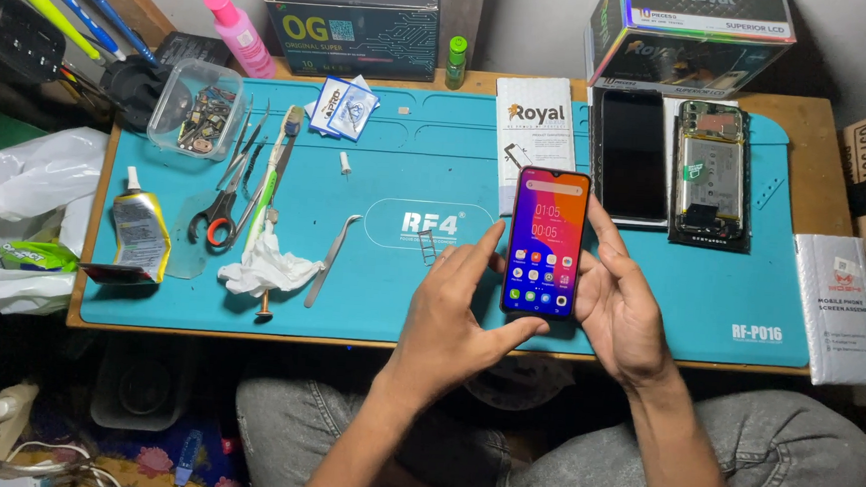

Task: A person is sitting on the floor at a repair bench, picking up numerous SIM card trays and placing them into a bubble wrap pouch.

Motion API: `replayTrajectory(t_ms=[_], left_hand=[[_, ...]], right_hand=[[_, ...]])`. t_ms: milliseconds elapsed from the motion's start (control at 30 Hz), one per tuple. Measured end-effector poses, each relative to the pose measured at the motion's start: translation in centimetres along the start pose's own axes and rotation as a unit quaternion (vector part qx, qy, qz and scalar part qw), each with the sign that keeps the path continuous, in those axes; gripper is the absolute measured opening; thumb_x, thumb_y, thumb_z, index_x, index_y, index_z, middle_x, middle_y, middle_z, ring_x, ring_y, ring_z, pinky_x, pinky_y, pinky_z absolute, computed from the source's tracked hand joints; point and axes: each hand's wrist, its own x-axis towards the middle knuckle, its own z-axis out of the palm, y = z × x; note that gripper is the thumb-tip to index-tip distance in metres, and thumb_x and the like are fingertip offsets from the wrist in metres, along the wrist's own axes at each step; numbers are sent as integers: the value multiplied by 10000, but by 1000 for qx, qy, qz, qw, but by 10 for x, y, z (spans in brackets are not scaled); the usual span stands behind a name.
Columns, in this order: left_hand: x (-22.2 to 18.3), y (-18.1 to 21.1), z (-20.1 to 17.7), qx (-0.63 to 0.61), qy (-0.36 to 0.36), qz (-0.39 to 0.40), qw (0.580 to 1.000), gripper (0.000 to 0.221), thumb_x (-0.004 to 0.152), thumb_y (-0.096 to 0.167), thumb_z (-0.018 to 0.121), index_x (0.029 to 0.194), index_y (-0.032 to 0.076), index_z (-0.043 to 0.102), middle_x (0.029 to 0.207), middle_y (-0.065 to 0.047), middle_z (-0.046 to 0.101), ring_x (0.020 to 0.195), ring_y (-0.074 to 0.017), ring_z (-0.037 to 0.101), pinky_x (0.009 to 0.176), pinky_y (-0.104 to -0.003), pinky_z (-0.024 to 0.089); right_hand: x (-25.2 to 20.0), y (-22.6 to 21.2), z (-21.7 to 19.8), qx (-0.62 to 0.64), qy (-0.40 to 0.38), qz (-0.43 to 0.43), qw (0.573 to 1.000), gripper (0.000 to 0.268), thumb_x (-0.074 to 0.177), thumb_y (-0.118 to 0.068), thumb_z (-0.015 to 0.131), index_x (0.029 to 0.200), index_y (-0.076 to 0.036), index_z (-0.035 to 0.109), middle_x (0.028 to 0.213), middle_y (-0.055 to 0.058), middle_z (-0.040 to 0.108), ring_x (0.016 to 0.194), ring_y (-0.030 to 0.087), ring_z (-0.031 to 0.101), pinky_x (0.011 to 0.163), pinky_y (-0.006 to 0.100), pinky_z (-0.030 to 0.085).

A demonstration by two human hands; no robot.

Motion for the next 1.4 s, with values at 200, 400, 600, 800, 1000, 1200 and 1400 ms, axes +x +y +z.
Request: replayTrajectory(t_ms=[200, 400, 600, 800, 1000, 1200, 1400], left_hand=[[-2, 24, -4, 26, -54, -70, 996, 995, 625, 21, 980, 1483, -195, 525, 1074, -283, 743, 986, -386, 672, 895, -489, 580], [-6, 11, 2, 78, -58, -118, 988, 1001, 553, 108, 1013, 1423, -167, 601, 930, -206, 721, 920, -375, 677, 844, -487, 571], [5, 26, 2, 134, -84, -166, 973, 1006, 566, 132, 1014, 1437, -145, 594, 997, -251, 748, 1001, -417, 716, 868, -500, 585], [6, 34, 4, 181, -87, -161, 966, 978, 594, 135, 1036, 1428, -141, 605, 1035, -277, 759, 1031, -424, 733, 870, -487, 601], [4, 34, 4, 190, -89, -150, 966, 925, 641, 150, 1028, 1419, -145, 623, 945, -271, 755, 960, -424, 734, 838, -503, 597], [-2, 25, -5, 163, -17, -92, 982, 648, 798, 251, 953, 1298, -97, 732, 737, -188, 710, 770, -387, 719, 713, -473, 589], [0, 23, -3, 129, 108, -21, 986, 227, 928, 95, 846, 1136, 14, 809, 599, -132, 622, 534, -271, 594, 562, -396, 504]], right_hand=[[-14, 6, -15, -31, 31, 62, 997, 766, 1046, -416, 385, 1718, -99, 198, 1336, 339, 641, 1161, 419, 702, 974, 528, 579], [-10, -8, 0, -127, 81, 84, 985, 698, 1061, -340, 452, 1681, -25, 393, 1318, 273, 619, 1100, 379, 695, 855, 506, 617], [-9, -16, 3, -250, 126, 52, 959, 638, 1100, -378, 493, 1566, 55, 542, 1289, 324, 721, 1065, 367, 708, 807, 462, 632], [-21, -23, 12, -238, 160, 30, 958, 616, 1104, -341, 502, 1538, 96, 533, 1353, 387, 678, 1159, 437, 718, 906, 559, 637], [-27, -18, 6, -268, 178, -11, 947, 532, 1123, -329, 516, 1486, 45, 623, 1253, 288, 774, 1091, 327, 737, 819, 442, 649], [-29, -12, 1, -265, 179, -49, 946, 510, 1115, -313, 553, 1471, 45, 626, 1217, 293, 781, 1057, 313, 741, 793, 418, 647], [-46, 8, -9, -188, 232, -147, 943, 320, 1084, -193, 618, 1269, 45, 724, 1090, 240, 814, 978, 255, 779, 802, 380, 683]])
